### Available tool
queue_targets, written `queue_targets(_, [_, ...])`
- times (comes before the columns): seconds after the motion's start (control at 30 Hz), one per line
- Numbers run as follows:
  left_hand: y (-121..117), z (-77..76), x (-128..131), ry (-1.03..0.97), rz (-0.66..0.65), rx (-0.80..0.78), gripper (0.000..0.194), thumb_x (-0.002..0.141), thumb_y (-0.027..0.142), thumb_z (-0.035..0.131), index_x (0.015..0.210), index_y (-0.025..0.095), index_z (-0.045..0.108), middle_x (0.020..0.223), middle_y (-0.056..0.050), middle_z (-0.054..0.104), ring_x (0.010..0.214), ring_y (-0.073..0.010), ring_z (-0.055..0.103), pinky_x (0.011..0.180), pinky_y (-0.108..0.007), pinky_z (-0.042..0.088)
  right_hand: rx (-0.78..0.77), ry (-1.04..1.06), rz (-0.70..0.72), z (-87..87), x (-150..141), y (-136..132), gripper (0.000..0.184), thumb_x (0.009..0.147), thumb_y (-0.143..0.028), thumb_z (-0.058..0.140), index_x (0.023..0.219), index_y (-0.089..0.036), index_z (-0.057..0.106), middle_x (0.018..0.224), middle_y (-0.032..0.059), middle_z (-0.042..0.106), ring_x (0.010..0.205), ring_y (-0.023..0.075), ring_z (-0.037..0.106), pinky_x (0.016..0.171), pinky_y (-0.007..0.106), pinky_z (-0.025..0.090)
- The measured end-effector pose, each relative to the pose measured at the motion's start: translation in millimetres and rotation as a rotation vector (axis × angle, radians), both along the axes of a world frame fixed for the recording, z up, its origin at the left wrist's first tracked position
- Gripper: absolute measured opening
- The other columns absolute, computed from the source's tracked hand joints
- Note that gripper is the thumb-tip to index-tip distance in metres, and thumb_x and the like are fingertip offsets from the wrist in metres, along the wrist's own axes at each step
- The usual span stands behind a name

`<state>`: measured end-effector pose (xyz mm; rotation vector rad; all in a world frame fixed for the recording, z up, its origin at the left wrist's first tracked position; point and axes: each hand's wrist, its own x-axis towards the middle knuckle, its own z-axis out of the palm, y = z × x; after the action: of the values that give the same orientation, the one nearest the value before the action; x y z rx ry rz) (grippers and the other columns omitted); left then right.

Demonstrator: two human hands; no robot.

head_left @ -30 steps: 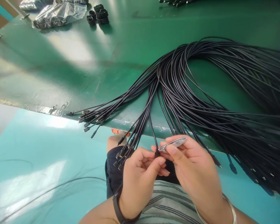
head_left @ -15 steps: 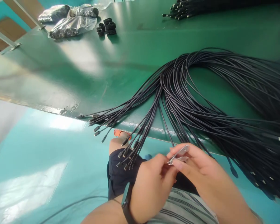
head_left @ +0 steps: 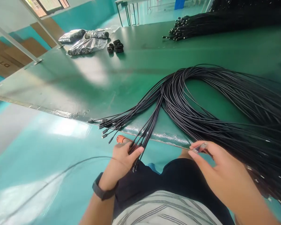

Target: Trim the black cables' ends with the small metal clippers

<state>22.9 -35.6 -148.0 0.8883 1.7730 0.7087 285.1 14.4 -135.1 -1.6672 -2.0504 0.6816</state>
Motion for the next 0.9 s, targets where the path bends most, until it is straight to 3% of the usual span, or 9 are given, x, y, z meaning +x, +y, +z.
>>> queue_targets(0.1, [-9.0, -11.8, 3.5, -0.269, -0.082, -0.031, 0.036, 0.083, 0.050, 0.061, 0.092, 0.016, 0.068, 0.094, -0.011, 0.075, 0.092, -0.0293, 0.069, 0.081, -0.039, 0.052, 0.120, -0.045, 0.127, -8.1, -4.4, -3.8, 0.010, 0.092, -0.032, 0.050, 0.093, -0.025, 0.057, 0.097, 0.0063, 0.067, 0.095, 0.0259, 0.063, 0.076, 0.037, 0.052])
queue_targets(0.17, [-20.2, -19.0, 8.3, -0.409, -0.109, -0.051, 0.040, 0.088, 0.049, 0.055, 0.102, 0.014, 0.065, 0.097, -0.014, 0.075, 0.092, -0.0283, 0.070, 0.084, -0.041, 0.053, 0.181, -0.082, 0.196, -14.7, -6.2, -7.9, 0.007, 0.092, -0.027, 0.051, 0.093, -0.022, 0.056, 0.099, 0.0078, 0.066, 0.107, 0.0272, 0.059, 0.090, 0.042, 0.048])
queue_targets(0.33, [-51.6, -30.1, 24.4, -0.587, 0.044, -0.022, 0.036, 0.094, 0.039, 0.052, 0.123, 0.018, 0.049, 0.108, -0.010, 0.071, 0.087, -0.0216, 0.071, 0.083, -0.038, 0.054, 0.344, -0.140, 0.233, -26.9, -4.1, -15.9, 0.010, 0.090, -0.022, 0.055, 0.098, -0.019, 0.059, 0.103, 0.0092, 0.067, 0.119, 0.0303, 0.053, 0.101, 0.048, 0.040])
queue_targets(0.47, [-66.4, -32.9, 41.7, -0.834, 0.132, -0.049, 0.021, 0.091, 0.034, 0.059, 0.098, 0.015, 0.057, 0.085, -0.006, 0.072, 0.059, -0.0135, 0.069, 0.058, -0.024, 0.053, 0.443, -0.124, 0.204, -24.6, -4.1, -19.3, 0.011, 0.090, -0.019, 0.056, 0.099, -0.017, 0.062, 0.107, 0.0122, 0.067, 0.122, 0.0343, 0.049, 0.102, 0.052, 0.037])
queue_targets(0.57, [-69.5, -30.1, 54.2, -0.949, 0.142, -0.070, 0.025, 0.087, 0.036, 0.065, 0.087, 0.012, 0.061, 0.067, -0.003, 0.069, 0.044, -0.0077, 0.062, 0.047, -0.017, 0.046, 0.446, 0.021, 0.147, -15.6, -4.7, -25.5, 0.010, 0.090, -0.018, 0.057, 0.098, -0.019, 0.063, 0.101, 0.0100, 0.068, 0.109, 0.0301, 0.056, 0.097, 0.048, 0.042])
queue_targets(0.63, [-68.7, -26.2, 61.0, -0.983, 0.141, -0.087, 0.029, 0.084, 0.039, 0.068, 0.090, 0.010, 0.063, 0.063, -0.002, 0.068, 0.042, -0.0065, 0.060, 0.045, -0.015, 0.045, 0.252, 0.171, 0.053, -9.0, -4.8, -31.7, 0.010, 0.089, -0.023, 0.061, 0.098, -0.024, 0.064, 0.099, 0.0055, 0.068, 0.094, 0.0247, 0.061, 0.085, 0.041, 0.048])
queue_targets(0.73, [-64.8, -19.0, 70.2, -1.011, 0.124, -0.113, 0.030, 0.080, 0.039, 0.071, 0.086, 0.010, 0.063, 0.067, -0.005, 0.071, 0.043, -0.0078, 0.061, 0.041, -0.015, 0.044, -0.220, 0.503, -0.097, -3.8, -5.6, -39.8, 0.018, 0.086, -0.032, 0.067, 0.104, -0.033, 0.063, 0.102, 0.0001, 0.067, 0.088, 0.0195, 0.062, 0.075, 0.033, 0.051])
queue_targets(0.83, [-60.4, -10.1, 80.8, -0.947, 0.106, -0.060, 0.029, 0.081, 0.039, 0.071, 0.083, 0.013, 0.058, 0.083, -0.011, 0.076, 0.051, -0.0122, 0.068, 0.042, -0.016, 0.047, -0.577, 0.891, -0.101, -5.1, -8.8, -42.8, 0.019, 0.085, -0.030, 0.069, 0.102, -0.034, 0.063, 0.104, -0.0030, 0.065, 0.094, 0.0154, 0.061, 0.080, 0.026, 0.050])
queue_targets(0.9, [-58.3, -2.8, 88.1, -0.835, 0.102, 0.030, 0.027, 0.083, 0.037, 0.070, 0.084, 0.014, 0.058, 0.086, -0.009, 0.075, 0.060, -0.0141, 0.071, 0.049, -0.019, 0.050, -0.739, 1.050, -0.081, -6.9, -11.8, -42.7, 0.011, 0.086, -0.027, 0.068, 0.095, -0.031, 0.065, 0.097, -0.0036, 0.064, 0.084, 0.0118, 0.060, 0.074, 0.022, 0.050])
